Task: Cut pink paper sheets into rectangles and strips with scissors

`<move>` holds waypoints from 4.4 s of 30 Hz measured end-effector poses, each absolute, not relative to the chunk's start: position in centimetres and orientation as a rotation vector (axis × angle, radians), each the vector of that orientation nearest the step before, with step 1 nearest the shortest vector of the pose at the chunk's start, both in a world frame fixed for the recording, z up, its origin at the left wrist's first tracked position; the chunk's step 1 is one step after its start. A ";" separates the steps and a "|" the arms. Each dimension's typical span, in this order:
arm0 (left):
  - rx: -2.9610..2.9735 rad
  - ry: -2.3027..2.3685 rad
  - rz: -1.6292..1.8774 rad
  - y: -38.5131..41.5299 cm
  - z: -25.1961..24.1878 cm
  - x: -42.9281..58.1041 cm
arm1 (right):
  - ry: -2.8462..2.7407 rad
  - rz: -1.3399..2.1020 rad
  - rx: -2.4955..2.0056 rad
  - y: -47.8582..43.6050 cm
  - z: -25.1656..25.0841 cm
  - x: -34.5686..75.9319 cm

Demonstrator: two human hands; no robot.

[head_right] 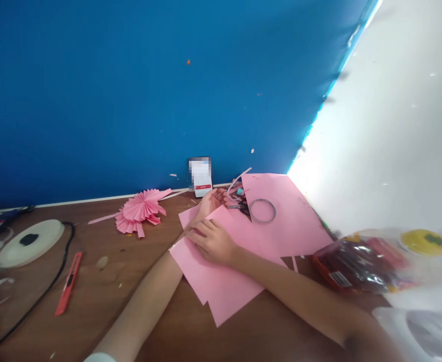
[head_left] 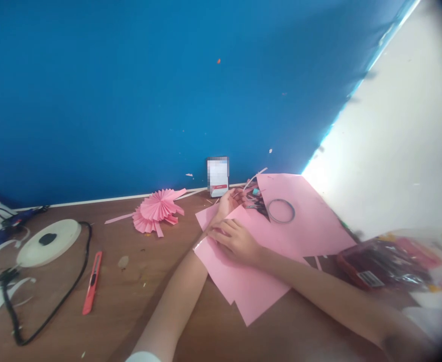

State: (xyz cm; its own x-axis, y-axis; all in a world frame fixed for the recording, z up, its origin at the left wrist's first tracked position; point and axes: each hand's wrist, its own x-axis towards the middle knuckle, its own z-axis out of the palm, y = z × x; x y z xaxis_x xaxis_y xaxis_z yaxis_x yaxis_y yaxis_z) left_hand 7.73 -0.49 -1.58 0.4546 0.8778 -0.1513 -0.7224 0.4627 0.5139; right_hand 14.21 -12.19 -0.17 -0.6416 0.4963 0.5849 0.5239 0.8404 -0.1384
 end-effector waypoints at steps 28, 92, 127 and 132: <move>1.219 0.819 0.560 -1.4 4.6 1.8 | -1.911 -0.151 -1.091 -9.1 -0.5 17.4; 1.874 0.823 0.318 0.7 3.8 -2.2 | -2.354 -0.176 -1.951 -8.6 0.6 17.7; 1.553 0.694 0.707 0.1 1.2 -1.5 | -2.320 -0.061 -1.990 -7.8 -0.1 18.1; 1.521 0.714 0.631 0.2 1.4 -1.9 | -2.326 -0.061 -2.042 -8.1 0.1 18.0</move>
State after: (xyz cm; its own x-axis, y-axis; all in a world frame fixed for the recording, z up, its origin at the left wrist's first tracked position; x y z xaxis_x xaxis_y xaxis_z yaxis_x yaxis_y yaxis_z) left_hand -1.91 0.23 1.38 0.6556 0.7547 -0.0236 0.0691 -0.0288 0.9972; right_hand 17.95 -8.11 0.13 -0.1293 0.9898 0.0603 0.9916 0.1295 -0.0005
